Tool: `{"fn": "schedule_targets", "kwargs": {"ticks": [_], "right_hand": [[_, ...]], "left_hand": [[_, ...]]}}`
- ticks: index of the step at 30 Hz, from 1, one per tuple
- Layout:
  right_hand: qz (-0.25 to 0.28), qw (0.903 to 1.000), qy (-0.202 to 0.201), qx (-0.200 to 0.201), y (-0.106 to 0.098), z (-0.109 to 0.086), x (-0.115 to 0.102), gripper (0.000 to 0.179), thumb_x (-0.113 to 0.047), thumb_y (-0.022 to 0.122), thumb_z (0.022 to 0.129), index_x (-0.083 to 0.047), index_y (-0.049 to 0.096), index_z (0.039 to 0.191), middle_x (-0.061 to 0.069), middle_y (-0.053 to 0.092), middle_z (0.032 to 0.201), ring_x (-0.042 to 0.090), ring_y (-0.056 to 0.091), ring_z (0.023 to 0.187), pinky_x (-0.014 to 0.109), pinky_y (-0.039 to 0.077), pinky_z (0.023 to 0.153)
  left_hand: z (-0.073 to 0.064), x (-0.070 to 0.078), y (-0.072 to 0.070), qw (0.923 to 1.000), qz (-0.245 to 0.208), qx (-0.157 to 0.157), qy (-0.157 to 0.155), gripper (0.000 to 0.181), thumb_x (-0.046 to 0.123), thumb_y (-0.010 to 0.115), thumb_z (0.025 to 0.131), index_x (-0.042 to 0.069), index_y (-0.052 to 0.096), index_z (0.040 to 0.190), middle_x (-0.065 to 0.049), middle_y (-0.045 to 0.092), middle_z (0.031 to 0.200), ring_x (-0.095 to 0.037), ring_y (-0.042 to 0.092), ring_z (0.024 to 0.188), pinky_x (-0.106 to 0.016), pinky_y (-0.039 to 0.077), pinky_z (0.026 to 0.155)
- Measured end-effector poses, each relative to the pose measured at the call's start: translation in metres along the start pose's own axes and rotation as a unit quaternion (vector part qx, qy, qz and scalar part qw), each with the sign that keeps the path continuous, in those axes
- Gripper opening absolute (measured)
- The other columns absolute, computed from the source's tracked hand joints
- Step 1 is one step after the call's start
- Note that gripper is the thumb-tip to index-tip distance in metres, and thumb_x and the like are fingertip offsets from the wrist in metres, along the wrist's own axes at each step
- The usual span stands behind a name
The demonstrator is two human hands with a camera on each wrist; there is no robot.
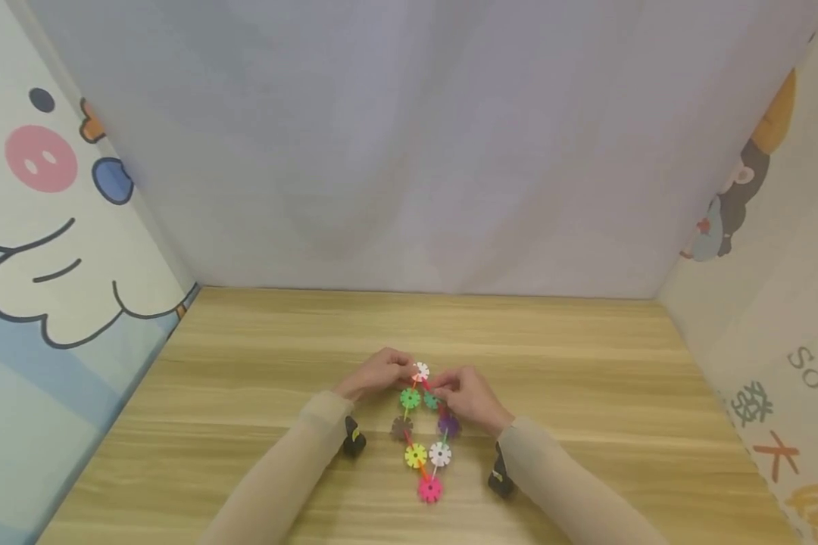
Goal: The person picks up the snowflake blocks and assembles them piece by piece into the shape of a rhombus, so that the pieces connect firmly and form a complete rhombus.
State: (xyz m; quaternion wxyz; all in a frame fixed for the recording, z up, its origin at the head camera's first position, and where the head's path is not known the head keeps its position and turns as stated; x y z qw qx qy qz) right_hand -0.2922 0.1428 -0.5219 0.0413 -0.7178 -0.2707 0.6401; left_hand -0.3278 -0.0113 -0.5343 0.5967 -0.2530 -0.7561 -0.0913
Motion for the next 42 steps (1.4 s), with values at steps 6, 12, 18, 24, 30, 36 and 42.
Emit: {"fn": "schedule_targets", "kwargs": {"ticks": [6,12,18,24,30,36,42], "right_hand": [[-0.013,0.9991,0.020,0.036,0.0006,-0.0024,-0.0011,0.009,0.000,0.066,0.087,-0.002,0.072,0.093,0.004,0.069,0.088,0.018,0.062,0.077,0.032,0.052,0.070],[0.001,0.9973,0.035,0.064,0.0010,-0.0035,0.0014,0.010,0.000,0.066,0.086,-0.001,0.073,0.094,0.008,0.069,0.092,0.019,0.064,0.081,0.032,0.053,0.070],[0.019,0.9958,0.032,0.083,0.0009,-0.0046,0.0039,0.010,0.002,0.067,0.086,0.001,0.073,0.093,0.010,0.070,0.090,0.020,0.066,0.080,0.031,0.054,0.068],[0.028,0.9947,0.033,0.093,0.0007,-0.0062,0.0049,0.011,0.003,0.067,0.085,-0.001,0.073,0.092,0.010,0.070,0.089,0.019,0.065,0.079,0.030,0.053,0.066],[0.033,0.9944,0.032,0.096,0.0009,-0.0061,0.0068,0.012,0.002,0.066,0.085,-0.001,0.074,0.093,0.010,0.070,0.089,0.017,0.063,0.075,0.026,0.050,0.061],[0.041,0.9939,0.031,0.097,0.0008,-0.0068,0.0063,0.012,0.003,0.066,0.085,0.000,0.073,0.094,0.011,0.070,0.089,0.016,0.063,0.073,0.026,0.050,0.059],[0.034,0.9937,0.035,0.101,0.0003,-0.0070,0.0070,0.012,0.003,0.066,0.085,-0.001,0.073,0.094,0.010,0.070,0.090,0.017,0.064,0.077,0.029,0.053,0.065]], "left_hand": [[-0.0021,0.0012,-0.0001,1.0000,0.002,0.004,0.004,0.023,0.004,0.054,0.094,0.002,0.053,0.071,-0.005,0.058,0.079,-0.015,0.056,0.074,-0.030,0.053,0.073],[-0.0024,0.0000,-0.0002,0.9999,-0.008,0.009,0.010,0.025,0.005,0.055,0.095,0.003,0.054,0.070,-0.005,0.059,0.078,-0.014,0.058,0.073,-0.030,0.053,0.073],[-0.0018,-0.0024,0.0006,0.9997,-0.020,0.009,0.009,0.022,0.004,0.055,0.095,0.001,0.057,0.073,-0.007,0.061,0.081,-0.016,0.060,0.075,-0.030,0.053,0.075],[-0.0024,-0.0029,0.0010,0.9995,-0.029,0.009,0.008,0.017,0.002,0.056,0.094,-0.003,0.062,0.078,-0.009,0.062,0.084,-0.018,0.062,0.078,-0.031,0.053,0.077],[-0.0018,-0.0032,0.0005,0.9992,-0.036,0.011,0.014,0.018,0.000,0.056,0.093,-0.003,0.060,0.076,-0.009,0.061,0.082,-0.017,0.062,0.076,-0.031,0.053,0.076],[-0.0019,-0.0033,0.0005,0.9991,-0.038,0.010,0.014,0.017,0.001,0.057,0.093,-0.004,0.061,0.077,-0.009,0.062,0.082,-0.017,0.062,0.075,-0.031,0.053,0.076],[-0.0027,-0.0025,0.0018,0.9990,-0.042,-0.004,0.015,0.017,0.001,0.057,0.093,-0.009,0.059,0.080,-0.010,0.062,0.084,-0.018,0.063,0.077,-0.033,0.053,0.078]]}}
Point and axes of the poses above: each hand's wrist, its own z-axis towards the middle knuckle, its own y-axis out of the palm, x = y × z, the point moved 6 cm from there along z, towards the middle knuckle
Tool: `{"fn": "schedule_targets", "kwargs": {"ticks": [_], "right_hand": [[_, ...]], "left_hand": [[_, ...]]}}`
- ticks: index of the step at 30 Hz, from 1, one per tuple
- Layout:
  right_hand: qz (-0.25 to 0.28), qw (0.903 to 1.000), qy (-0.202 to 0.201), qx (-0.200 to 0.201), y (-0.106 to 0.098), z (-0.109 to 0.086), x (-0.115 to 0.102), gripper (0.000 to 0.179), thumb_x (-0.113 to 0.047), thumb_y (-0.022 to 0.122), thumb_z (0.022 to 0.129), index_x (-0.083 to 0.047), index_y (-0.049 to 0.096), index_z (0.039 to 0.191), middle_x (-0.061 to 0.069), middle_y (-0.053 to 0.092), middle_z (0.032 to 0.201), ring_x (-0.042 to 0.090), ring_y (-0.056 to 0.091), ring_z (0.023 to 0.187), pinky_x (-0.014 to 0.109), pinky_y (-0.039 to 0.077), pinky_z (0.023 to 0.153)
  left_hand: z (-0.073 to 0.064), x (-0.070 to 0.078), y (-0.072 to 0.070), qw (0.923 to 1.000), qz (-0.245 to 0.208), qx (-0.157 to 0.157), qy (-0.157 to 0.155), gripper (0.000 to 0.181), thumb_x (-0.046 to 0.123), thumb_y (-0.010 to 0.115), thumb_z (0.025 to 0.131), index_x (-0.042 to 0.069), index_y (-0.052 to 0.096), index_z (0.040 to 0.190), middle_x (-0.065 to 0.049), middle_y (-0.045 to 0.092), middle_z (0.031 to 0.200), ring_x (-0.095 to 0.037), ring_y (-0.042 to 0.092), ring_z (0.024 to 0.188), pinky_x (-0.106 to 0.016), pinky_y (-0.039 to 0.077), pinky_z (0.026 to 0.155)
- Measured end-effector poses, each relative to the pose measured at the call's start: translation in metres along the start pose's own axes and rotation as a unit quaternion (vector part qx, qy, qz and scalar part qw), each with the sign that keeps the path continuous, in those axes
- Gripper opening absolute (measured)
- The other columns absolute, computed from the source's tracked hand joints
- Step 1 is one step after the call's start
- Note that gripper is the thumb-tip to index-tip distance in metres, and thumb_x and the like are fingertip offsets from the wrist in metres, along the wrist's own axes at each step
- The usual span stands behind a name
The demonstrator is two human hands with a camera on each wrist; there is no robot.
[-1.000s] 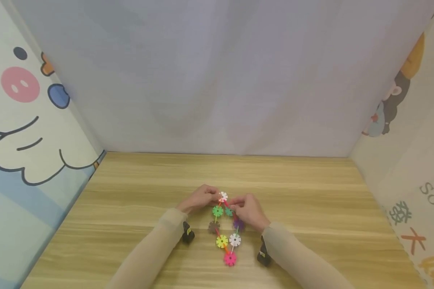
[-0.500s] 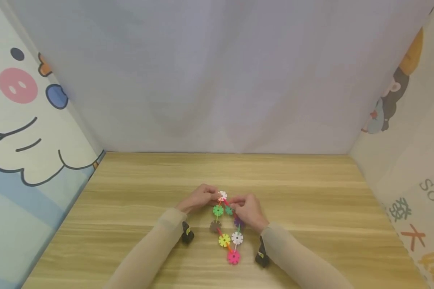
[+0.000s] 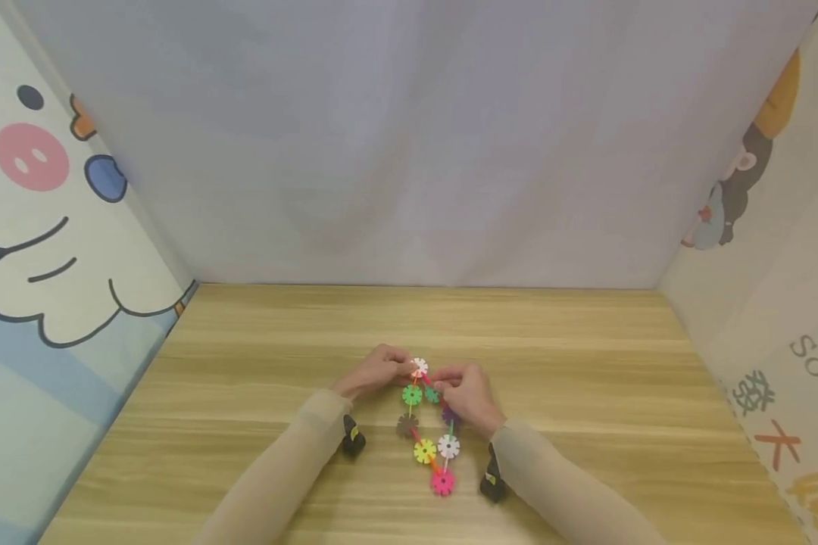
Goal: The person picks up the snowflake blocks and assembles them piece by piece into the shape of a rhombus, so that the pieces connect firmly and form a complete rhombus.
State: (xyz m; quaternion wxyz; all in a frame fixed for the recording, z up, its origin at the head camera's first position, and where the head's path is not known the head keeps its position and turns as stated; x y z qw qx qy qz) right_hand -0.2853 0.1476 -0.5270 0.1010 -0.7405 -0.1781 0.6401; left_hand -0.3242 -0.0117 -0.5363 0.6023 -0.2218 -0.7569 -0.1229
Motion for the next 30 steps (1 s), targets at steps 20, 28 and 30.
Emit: {"fn": "schedule_targets", "kwargs": {"ticks": [20,28,30], "right_hand": [[0.024,0.9996,0.017,0.005,0.000,0.000,0.001,0.013,0.003,0.067,0.084,0.000,0.073,0.095,0.011,0.070,0.088,0.015,0.063,0.072,0.023,0.048,0.056],[0.038,0.9991,0.020,-0.003,-0.002,0.001,0.005,0.014,0.002,0.068,0.085,0.000,0.073,0.098,0.013,0.070,0.091,0.017,0.065,0.072,0.022,0.048,0.054],[0.041,0.9990,0.020,-0.004,-0.002,0.000,0.006,0.014,0.001,0.068,0.085,0.000,0.072,0.098,0.013,0.070,0.092,0.018,0.066,0.074,0.023,0.050,0.054]], "left_hand": [[0.001,-0.001,0.000,0.9999,0.002,-0.014,0.003,0.016,0.000,0.057,0.092,-0.006,0.062,0.079,-0.010,0.063,0.083,-0.018,0.063,0.075,-0.032,0.053,0.077],[0.000,0.000,0.000,0.9999,0.000,-0.014,-0.008,0.014,0.001,0.057,0.093,-0.007,0.063,0.083,-0.011,0.063,0.087,-0.017,0.063,0.078,-0.032,0.053,0.078],[0.001,0.000,0.001,0.9999,0.001,-0.013,-0.008,0.015,0.002,0.057,0.093,-0.007,0.064,0.084,-0.011,0.064,0.087,-0.017,0.063,0.079,-0.031,0.053,0.078]]}}
Point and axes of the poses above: each hand's wrist, its own z-axis towards the middle knuckle, its own y-axis out of the palm, x = y × z, the point moved 6 cm from there along z, towards the middle knuckle
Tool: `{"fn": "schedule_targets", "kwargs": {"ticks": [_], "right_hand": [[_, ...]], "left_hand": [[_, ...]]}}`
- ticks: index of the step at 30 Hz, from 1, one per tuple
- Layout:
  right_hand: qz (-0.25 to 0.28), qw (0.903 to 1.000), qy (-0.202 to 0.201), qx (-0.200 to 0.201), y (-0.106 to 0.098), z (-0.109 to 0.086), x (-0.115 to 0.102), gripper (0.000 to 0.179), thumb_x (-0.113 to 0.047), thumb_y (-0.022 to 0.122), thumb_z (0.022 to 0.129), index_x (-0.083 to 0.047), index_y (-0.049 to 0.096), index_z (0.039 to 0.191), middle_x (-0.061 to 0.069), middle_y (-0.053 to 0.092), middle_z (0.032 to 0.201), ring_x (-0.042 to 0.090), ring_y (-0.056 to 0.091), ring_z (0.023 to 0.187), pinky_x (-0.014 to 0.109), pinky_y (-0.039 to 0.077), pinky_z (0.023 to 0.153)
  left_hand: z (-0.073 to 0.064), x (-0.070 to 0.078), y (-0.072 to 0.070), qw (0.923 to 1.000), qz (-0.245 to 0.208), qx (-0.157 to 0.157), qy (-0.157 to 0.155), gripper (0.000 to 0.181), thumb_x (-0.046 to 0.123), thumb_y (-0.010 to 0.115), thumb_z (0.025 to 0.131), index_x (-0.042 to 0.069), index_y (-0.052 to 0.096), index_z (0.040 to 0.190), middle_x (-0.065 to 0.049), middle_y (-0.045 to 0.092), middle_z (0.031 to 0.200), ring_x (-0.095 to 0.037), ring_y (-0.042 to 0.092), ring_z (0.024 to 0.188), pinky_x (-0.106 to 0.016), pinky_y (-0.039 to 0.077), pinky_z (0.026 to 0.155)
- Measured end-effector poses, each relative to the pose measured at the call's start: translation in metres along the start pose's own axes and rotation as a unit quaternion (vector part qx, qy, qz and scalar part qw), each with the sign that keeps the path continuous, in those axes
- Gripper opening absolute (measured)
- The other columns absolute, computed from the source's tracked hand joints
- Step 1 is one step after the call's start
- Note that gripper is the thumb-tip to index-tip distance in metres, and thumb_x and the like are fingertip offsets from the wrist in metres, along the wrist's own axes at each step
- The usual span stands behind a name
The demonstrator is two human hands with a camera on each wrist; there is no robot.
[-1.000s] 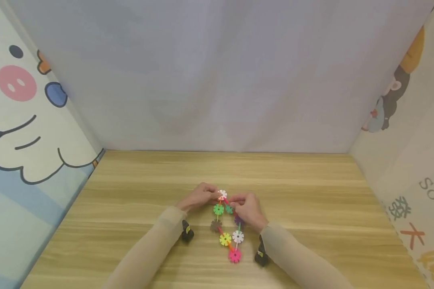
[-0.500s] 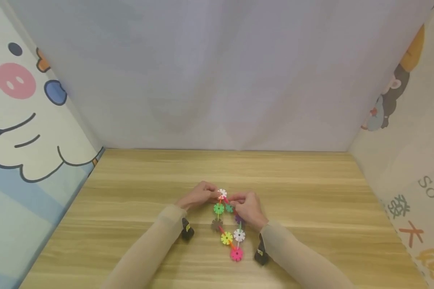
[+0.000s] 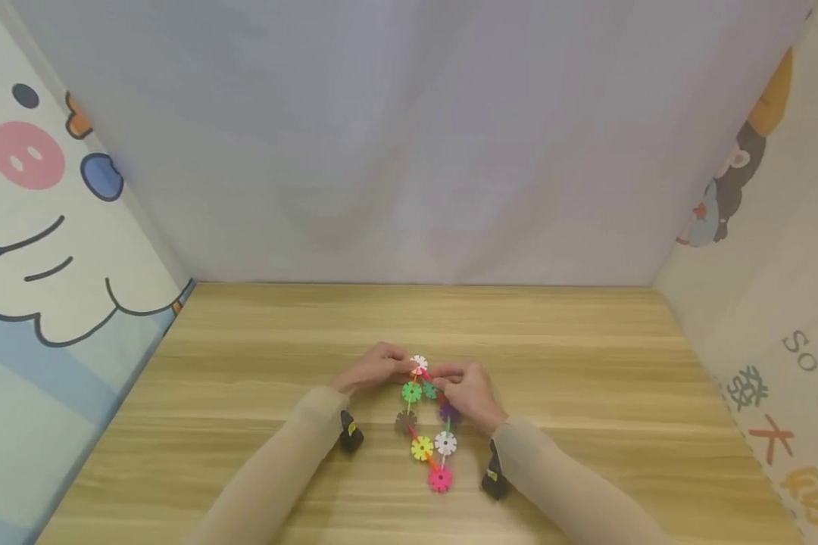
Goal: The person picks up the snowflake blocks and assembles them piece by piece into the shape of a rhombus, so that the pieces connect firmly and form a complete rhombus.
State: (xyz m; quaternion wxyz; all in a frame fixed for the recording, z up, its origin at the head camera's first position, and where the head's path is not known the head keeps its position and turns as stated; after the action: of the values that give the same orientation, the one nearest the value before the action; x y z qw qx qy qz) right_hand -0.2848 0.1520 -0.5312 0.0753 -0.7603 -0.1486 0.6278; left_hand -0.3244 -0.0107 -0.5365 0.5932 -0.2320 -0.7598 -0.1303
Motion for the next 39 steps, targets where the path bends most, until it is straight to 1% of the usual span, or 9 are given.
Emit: {"fn": "schedule_targets", "kwargs": {"ticks": [7,11,14,18,23,27,32,35,39], "right_hand": [[-0.008,0.9999,-0.006,0.001,0.001,0.000,0.001,0.013,-0.002,0.067,0.086,-0.002,0.072,0.098,0.011,0.070,0.092,0.019,0.066,0.080,0.027,0.053,0.067],[-0.009,0.9999,-0.013,0.004,0.000,0.002,-0.001,0.014,-0.003,0.068,0.086,-0.003,0.072,0.099,0.010,0.071,0.091,0.017,0.065,0.075,0.025,0.051,0.060],[-0.007,0.9999,-0.010,0.008,-0.002,0.005,-0.001,0.014,-0.005,0.069,0.086,-0.004,0.073,0.099,0.009,0.071,0.090,0.017,0.064,0.076,0.024,0.050,0.060],[-0.011,0.9998,-0.005,0.018,-0.005,0.009,0.000,0.014,-0.006,0.070,0.085,-0.004,0.073,0.098,0.008,0.070,0.091,0.017,0.064,0.079,0.026,0.051,0.065],[-0.009,0.9996,0.010,0.026,-0.008,0.013,0.003,0.015,-0.007,0.070,0.085,-0.004,0.072,0.100,0.007,0.070,0.089,0.017,0.063,0.077,0.027,0.051,0.066],[-0.016,0.9996,0.011,0.022,-0.010,0.017,0.002,0.016,-0.007,0.069,0.086,-0.001,0.071,0.101,0.006,0.070,0.088,0.016,0.061,0.074,0.027,0.050,0.064],[-0.044,0.9989,-0.001,0.018,-0.013,0.024,-0.002,0.014,-0.008,0.069,0.087,-0.003,0.071,0.100,0.005,0.069,0.086,0.016,0.060,0.072,0.026,0.049,0.060],[-0.061,0.9980,-0.005,0.015,-0.013,0.027,-0.001,0.013,-0.009,0.069,0.087,-0.004,0.072,0.099,0.005,0.069,0.089,0.017,0.062,0.077,0.028,0.051,0.064],[-0.079,0.9967,-0.007,0.016,-0.014,0.028,0.001,0.013,-0.011,0.068,0.088,-0.006,0.072,0.100,0.005,0.069,0.093,0.018,0.063,0.085,0.032,0.052,0.075]], "left_hand": [[0.003,-0.002,-0.001,0.9997,0.016,0.014,-0.011,0.016,0.006,0.059,0.094,-0.003,0.064,0.082,-0.008,0.064,0.083,-0.015,0.062,0.075,-0.029,0.053,0.074],[0.007,-0.002,-0.002,0.9996,0.011,0.027,-0.003,0.018,0.008,0.060,0.094,-0.003,0.065,0.081,-0.008,0.064,0.082,-0.014,0.061,0.072,-0.029,0.053,0.072],[0.010,-0.001,-0.003,0.9990,0.015,0.041,0.003,0.019,0.010,0.061,0.094,-0.004,0.067,0.081,-0.008,0.065,0.083,-0.014,0.061,0.072,-0.028,0.053,0.071],[0.013,0.000,-0.004,0.9985,0.011,0.053,0.004,0.019,0.011,0.060,0.094,-0.006,0.069,0.090,-0.010,0.067,0.088,-0.017,0.063,0.076,-0.029,0.053,0.073],[0.014,-0.001,-0.003,0.9980,0.001,0.062,-0.007,0.021,0.012,0.059,0.095,-0.006,0.068,0.103,-0.010,0.068,0.096,-0.019,0.065,0.086,-0.030,0.052,0.078],[0.014,0.002,-0.003,0.9950,0.061,0.079,-0.004,0.022,0.017,0.062,0.094,-0.002,0.071,0.102,-0.005,0.067,0.093,-0.015,0.061,0.082,-0.028,0.051,0.074],[0.015,0.011,-0.004,0.9857,0.143,0.089,0.010,0.020,0.020,0.063,0.092,0.003,0.074,0.097,-0.001,0.067,0.087,-0.014,0.059,0.076,-0.028,0.049,0.070],[0.014,0.014,-0.004,0.9818,0.168,0.088,0.009,0.020,0.021,0.064,0.092,0.004,0.074,0.097,0.000,0.068,0.087,-0.014,0.060,0.076,-0.029,0.049,0.069],[0.013,0.013,-0.003,0.9797,0.181,0.085,-0.001,0.020,0.023,0.064,0.092,0.006,0.074,0.095,0.000,0.067,0.085,-0.016,0.060,0.075,-0.030,0.049,0.068]]}}
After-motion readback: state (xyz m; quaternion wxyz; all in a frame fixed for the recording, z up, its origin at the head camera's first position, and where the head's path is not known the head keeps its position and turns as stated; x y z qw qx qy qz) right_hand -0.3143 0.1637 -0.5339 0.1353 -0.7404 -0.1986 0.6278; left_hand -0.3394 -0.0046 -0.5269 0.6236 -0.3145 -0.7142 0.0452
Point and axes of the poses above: each hand's wrist, its own z-axis towards the middle knuckle, its own y-axis out of the palm, x = y × z, the point moved 6 cm from there along z, towards the middle knuckle
